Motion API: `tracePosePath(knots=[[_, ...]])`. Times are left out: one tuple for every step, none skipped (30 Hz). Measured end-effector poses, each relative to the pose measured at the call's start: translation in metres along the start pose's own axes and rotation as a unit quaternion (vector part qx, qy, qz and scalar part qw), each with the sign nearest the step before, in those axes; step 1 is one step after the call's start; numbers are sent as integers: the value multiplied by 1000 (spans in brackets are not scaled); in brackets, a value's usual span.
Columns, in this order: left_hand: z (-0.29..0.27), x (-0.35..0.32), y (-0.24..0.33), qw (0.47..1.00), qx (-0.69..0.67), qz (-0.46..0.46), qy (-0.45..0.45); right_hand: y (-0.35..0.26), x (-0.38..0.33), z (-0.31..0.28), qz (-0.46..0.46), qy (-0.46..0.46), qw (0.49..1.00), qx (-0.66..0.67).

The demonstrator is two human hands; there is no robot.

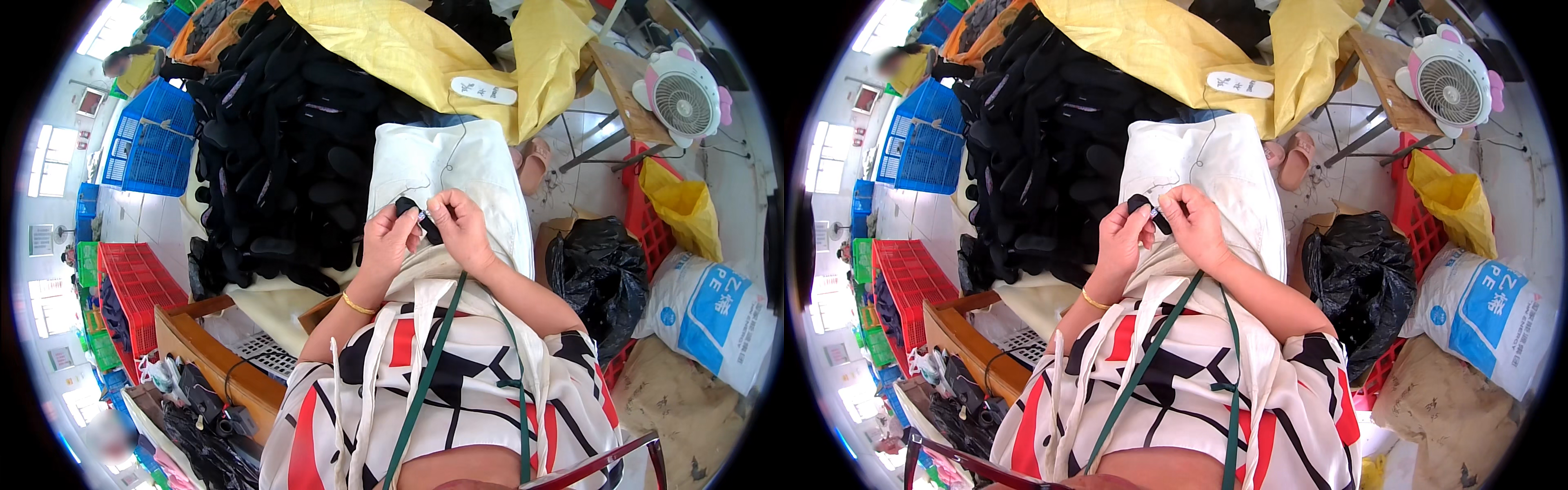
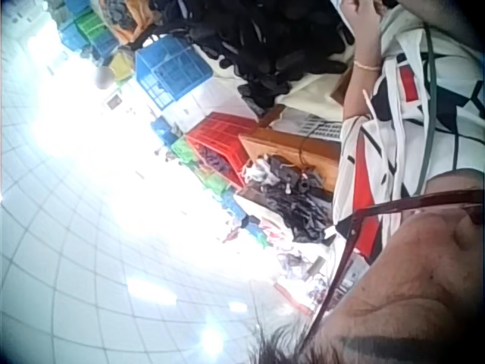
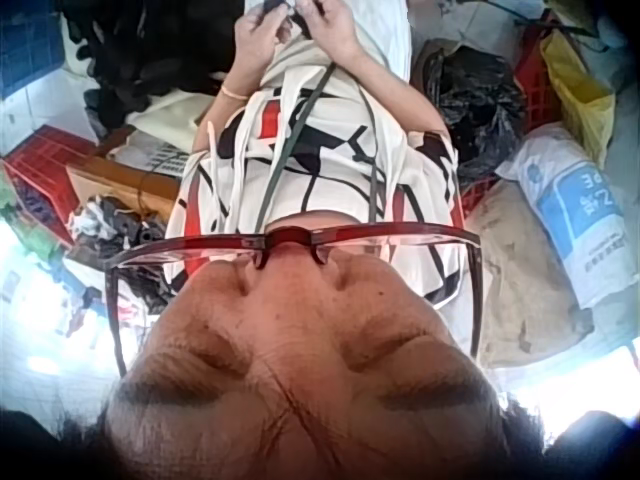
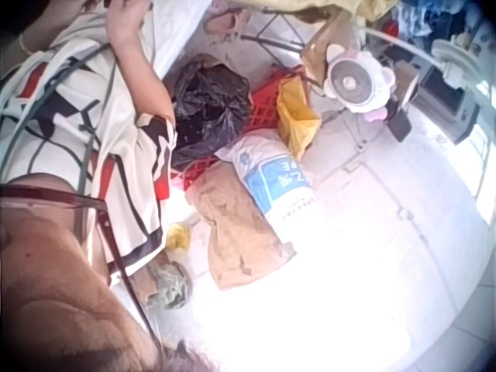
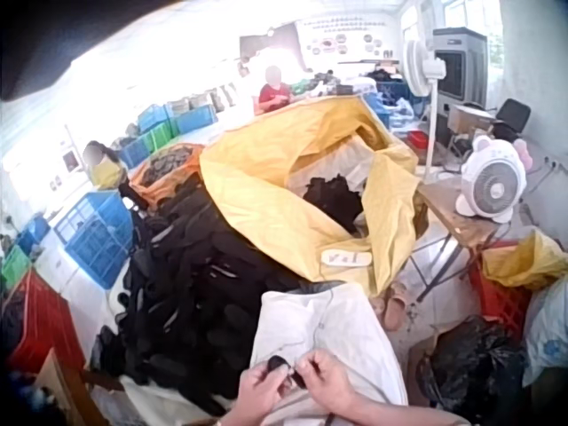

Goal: The person sits on the floor in a workshop and hand-sews a black shoe using a needle and thread. They repeatedly insert the needle into the shoe's sole and pull the thread through to stitch the material, occasionally adjusting the shoe's position on their lap.

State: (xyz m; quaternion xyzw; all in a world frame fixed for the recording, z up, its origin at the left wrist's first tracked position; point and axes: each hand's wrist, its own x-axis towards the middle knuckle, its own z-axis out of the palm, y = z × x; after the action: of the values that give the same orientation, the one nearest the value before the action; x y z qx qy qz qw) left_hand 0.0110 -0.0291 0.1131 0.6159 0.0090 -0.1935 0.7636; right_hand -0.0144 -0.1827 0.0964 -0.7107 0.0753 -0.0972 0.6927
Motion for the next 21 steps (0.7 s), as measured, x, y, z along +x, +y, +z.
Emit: tracePosePath(knots=[[-1, 0, 1, 1000, -8, -2, 4, 4, 2, -3, 11, 5, 1000, 8], [-3, 0, 1, 1000, -16, -4, 9, 7, 5, -6, 22, 10, 1000, 17], [-6, 0, 1, 999, -29, -4, 18, 9, 8, -14, -23, -1, 997, -80], [-11, 1, 0, 999, -42, -2, 29, 12, 12, -24, -69, -15, 982, -175], [-16, 2, -1, 998, -55, 1, 41, 10, 15, -31, -116, -28, 956, -266], [-20, 4, -2, 997, -63, 10, 50, 7, 13, -35, -85, -79, 926, -360], [-25, 5, -4, 995, -72, 20, 60, -4, 7, -38, -53, -128, 882, -450], [-27, 6, -4, 994, -81, 30, 68, -10, 1, -43, -21, -173, 826, -536], [-30, 6, -2, 994, -77, 31, 68, -2, -3, -47, 24, -210, 801, -560], [-32, 6, -1, 993, -81, 38, 71, -3, -6, -50, 41, -245, 786, -566], [-34, 6, -1, 993, -85, 44, 73, -4, -8, -52, 58, -278, 769, -572], [-36, 6, 0, 992, -89, 50, 75, -6, -9, -55, 75, -311, 751, -578], [-36, 7, 2, 991, -105, 50, 71, -8, -10, -59, 80, -310, 775, -544], [-36, 6, 4, 989, -120, 49, 66, -3, -13, -65, 76, -305, 810, -495], [-37, 6, 7, 988, -134, 49, 62, 6, -16, -71, 72, -300, 841, -444], [-38, 6, 7, 987, -142, 49, 55, 8, -17, -76, 68, -293, 869, -392], [-39, 6, 8, 986, -151, 50, 47, 9, -17, -80, 63, -295, 870, -390], [-40, 7, 8, 985, -159, 51, 40, 10, -16, -83, 124, -275, 910, -283], [-42, 6, 8, 982, -179, 45, 33, 1, -15, -85, 184, -255, 934, -172], [-43, 5, 8, 979, -200, 38, 25, -10, -15, -87, 244, -229, 941, -59], [-43, 4, 7, 975, -222, 30, 17, -21, -14, -84, 262, -166, 948, 68]])
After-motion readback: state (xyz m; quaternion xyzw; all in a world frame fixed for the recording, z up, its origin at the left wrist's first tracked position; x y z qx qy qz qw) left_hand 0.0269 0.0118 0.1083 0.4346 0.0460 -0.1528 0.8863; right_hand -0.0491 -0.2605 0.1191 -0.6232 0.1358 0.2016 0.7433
